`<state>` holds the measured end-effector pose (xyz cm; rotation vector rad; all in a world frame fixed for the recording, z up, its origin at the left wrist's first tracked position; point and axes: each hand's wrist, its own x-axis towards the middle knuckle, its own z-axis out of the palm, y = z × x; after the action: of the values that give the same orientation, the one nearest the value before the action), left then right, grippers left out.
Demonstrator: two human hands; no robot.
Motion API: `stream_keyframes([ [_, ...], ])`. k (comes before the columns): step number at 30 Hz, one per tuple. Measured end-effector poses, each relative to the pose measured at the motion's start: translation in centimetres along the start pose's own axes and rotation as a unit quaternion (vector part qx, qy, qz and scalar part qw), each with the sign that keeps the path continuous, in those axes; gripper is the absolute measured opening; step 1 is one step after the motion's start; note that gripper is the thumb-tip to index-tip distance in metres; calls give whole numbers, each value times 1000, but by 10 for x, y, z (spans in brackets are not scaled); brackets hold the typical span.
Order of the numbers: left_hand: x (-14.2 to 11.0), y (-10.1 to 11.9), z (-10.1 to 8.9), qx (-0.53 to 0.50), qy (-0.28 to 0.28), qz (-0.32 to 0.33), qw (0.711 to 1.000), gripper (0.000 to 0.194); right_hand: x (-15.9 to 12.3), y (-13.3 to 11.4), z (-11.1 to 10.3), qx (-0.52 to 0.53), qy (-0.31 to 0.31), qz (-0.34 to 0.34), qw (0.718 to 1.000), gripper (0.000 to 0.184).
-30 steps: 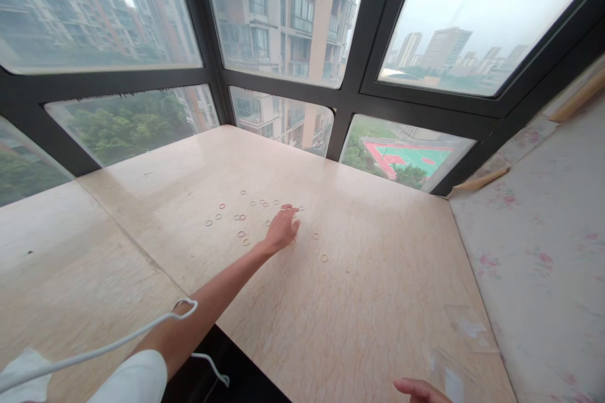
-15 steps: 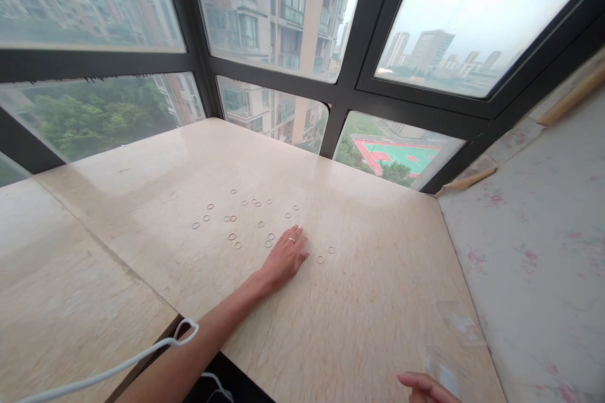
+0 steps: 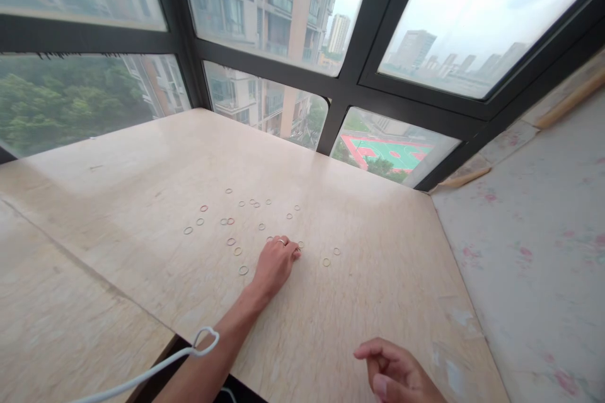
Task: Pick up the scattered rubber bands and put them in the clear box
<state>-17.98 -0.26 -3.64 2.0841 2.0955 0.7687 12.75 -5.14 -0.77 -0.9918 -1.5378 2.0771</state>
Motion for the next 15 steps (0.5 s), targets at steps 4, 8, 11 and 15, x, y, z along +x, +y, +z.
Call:
stream_keyframes([
  [4,-1,1,7,-36,5,16,999,15,52,-42,9,-53,-23,-35,998,32],
  [8,1,1,7,-138,42,6,990,14,103,-71,17,-77,25,-64,995,28],
  [11,5,0,6,-192,83,-15,978,13,134,-84,24,-88,47,-93,991,27],
  [15,10,-2,6,-232,137,-55,961,11,172,-95,26,-132,91,-136,978,26],
])
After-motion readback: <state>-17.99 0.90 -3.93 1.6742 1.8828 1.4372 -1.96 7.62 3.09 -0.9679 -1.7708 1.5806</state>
